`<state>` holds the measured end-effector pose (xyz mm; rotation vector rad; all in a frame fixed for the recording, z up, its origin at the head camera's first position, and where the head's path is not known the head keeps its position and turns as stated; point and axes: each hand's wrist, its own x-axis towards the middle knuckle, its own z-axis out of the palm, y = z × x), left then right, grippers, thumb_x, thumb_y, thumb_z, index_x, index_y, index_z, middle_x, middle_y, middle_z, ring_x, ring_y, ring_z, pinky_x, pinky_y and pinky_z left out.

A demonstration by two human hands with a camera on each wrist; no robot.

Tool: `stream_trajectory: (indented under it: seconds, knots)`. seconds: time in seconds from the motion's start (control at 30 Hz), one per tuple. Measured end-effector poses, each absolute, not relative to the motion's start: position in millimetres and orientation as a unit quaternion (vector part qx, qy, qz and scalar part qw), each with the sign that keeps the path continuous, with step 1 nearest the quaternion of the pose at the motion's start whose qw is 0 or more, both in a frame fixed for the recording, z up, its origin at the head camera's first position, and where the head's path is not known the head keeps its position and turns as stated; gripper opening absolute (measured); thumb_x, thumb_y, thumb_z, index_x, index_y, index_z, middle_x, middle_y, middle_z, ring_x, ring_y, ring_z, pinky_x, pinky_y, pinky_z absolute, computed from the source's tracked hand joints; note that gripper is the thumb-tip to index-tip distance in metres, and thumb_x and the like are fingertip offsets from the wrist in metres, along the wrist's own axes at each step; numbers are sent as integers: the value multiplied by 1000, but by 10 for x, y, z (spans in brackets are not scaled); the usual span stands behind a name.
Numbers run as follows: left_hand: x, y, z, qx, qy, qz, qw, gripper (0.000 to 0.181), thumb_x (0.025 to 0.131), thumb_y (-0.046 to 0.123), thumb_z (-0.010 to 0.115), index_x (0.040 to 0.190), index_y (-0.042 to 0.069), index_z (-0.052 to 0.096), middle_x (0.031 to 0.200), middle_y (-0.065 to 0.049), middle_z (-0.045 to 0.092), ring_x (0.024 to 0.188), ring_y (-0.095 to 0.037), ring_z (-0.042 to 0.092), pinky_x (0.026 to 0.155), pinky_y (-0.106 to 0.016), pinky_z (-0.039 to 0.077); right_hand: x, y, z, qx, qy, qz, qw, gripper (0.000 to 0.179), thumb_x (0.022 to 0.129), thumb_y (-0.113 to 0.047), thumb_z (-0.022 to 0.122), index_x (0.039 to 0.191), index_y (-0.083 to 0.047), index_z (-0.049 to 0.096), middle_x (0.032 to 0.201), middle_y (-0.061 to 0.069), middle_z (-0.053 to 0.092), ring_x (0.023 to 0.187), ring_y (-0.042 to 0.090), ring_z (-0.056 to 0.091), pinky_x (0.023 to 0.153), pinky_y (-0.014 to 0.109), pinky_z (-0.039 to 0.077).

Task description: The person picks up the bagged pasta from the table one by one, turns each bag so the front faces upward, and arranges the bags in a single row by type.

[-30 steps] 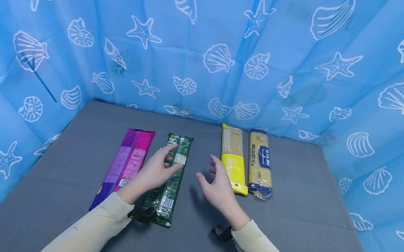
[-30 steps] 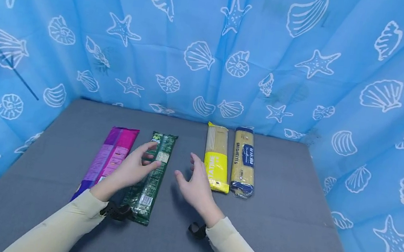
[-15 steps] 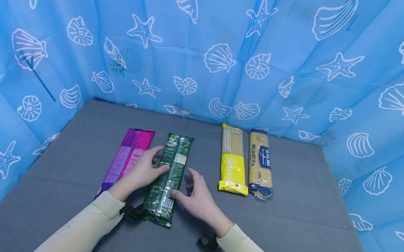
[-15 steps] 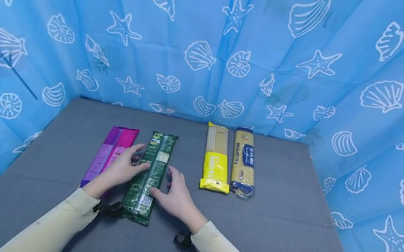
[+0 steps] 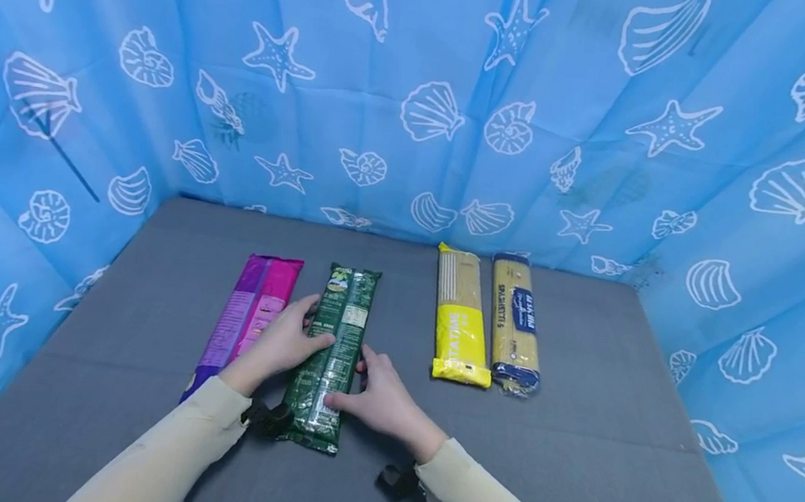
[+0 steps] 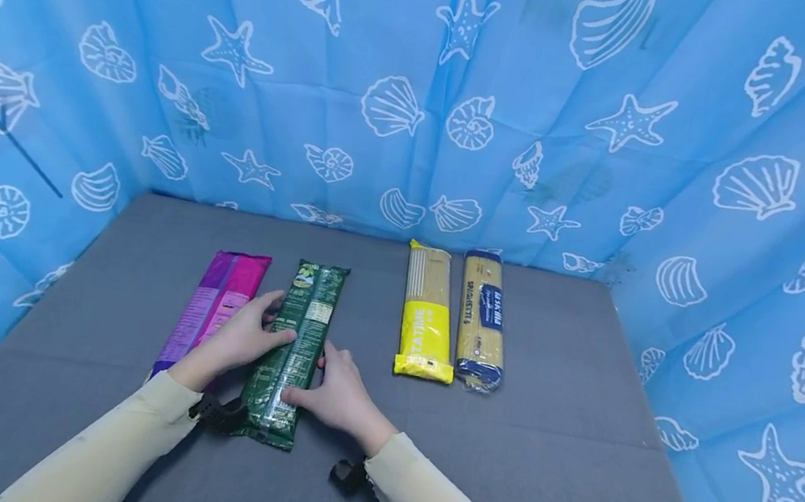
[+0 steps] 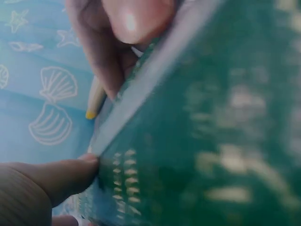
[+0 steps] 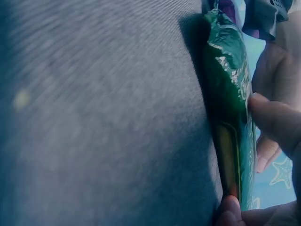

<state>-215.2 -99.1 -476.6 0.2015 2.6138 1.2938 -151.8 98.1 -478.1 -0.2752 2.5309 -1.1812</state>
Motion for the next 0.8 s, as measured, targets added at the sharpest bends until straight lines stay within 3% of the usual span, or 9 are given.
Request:
stream_trajectory:
  seconds: [0.4, 0.6, 0.8]
  knots:
    - [-2244, -943, -4652, 31, 859, 472, 195, 83, 90, 24, 70, 151, -2, 21, 148, -26, 34, 133, -41, 36, 103, -56, 36, -1532, 981, -4795, -102, 880, -423, 189, 99, 79, -44, 78, 153, -5, 24, 111, 6, 46, 90, 18, 46, 74, 34, 44]
    - [-2211, -888, -4632, 51, 868, 451, 203, 81, 92, 21, 67, 153, 1, 17, 153, -26, 23, 139, -42, 24, 106, -58, 30, -1544, 999, -4780, -115, 872, -434, 198, 96, 81, -41, 78, 154, -12, 24, 110, 6, 44, 91, 19, 45, 73, 33, 42]
    - [-2204, -859, -4575, 63, 858, 470, 195, 78, 92, 18, 66, 153, 2, 19, 153, -23, 26, 138, -40, 27, 106, -57, 31, -1552, 1031, -4774, -126, 864, -446, 197, 94, 81, -38, 78, 155, -18, 24, 108, 7, 43, 89, 21, 43, 69, 33, 41]
